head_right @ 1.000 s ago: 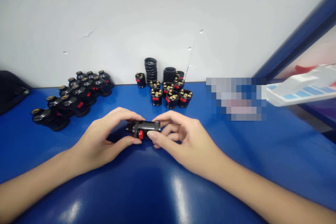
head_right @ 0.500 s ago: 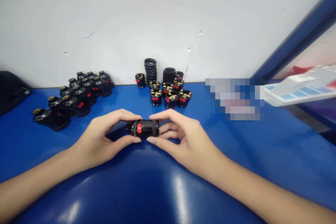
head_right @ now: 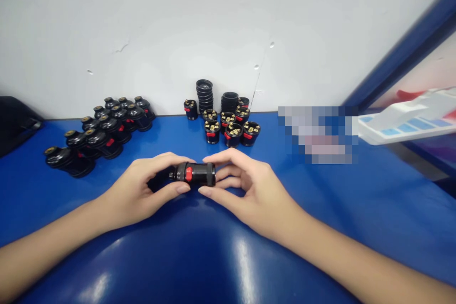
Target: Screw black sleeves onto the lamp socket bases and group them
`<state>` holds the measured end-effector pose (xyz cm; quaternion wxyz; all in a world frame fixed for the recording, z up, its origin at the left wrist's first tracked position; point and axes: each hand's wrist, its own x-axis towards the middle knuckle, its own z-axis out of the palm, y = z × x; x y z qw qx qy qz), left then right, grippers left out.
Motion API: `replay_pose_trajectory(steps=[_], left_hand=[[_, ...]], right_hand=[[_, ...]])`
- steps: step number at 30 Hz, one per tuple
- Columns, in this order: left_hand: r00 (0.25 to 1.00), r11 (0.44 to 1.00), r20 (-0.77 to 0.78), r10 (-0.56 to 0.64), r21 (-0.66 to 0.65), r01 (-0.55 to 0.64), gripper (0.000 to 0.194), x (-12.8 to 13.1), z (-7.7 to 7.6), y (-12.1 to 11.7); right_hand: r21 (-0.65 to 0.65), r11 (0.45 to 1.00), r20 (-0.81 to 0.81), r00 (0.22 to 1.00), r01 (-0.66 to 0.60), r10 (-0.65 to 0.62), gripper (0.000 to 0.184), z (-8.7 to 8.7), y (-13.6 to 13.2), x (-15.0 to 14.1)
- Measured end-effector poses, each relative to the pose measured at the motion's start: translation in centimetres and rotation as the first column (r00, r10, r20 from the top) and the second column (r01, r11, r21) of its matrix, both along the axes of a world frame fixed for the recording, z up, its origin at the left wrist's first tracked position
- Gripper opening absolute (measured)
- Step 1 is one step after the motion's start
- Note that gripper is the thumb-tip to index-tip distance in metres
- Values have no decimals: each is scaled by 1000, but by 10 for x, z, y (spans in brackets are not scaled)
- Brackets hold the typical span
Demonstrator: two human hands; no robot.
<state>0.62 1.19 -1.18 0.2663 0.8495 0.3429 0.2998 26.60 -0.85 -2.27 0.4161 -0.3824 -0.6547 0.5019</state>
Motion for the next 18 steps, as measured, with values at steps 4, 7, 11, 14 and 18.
replay_pose_trajectory(steps=[4,7,11,14,18], left_hand=[[998,995,66,-12,102,5,32,-1,-3,1],[993,981,112,-23,196,1,36,-1,-6,2],[990,955,132,-55,295,13,38,0,-8,3],[990,947,128,-61,321,17,37,-1,-7,2],[991,935,109,-72,352,29,35,-1,-6,0]], right_hand=[[-12,1000,43,999,-4,5,33,1,-1,0],[-23,1000,51,999,-1,2,34,2,-1,0],[-40,999,48,999,-3,5,36,2,-3,1],[-49,999,47,999,-1,3,37,2,-5,2],[-65,998,28,1000,-9,11,36,3,-4,1]])
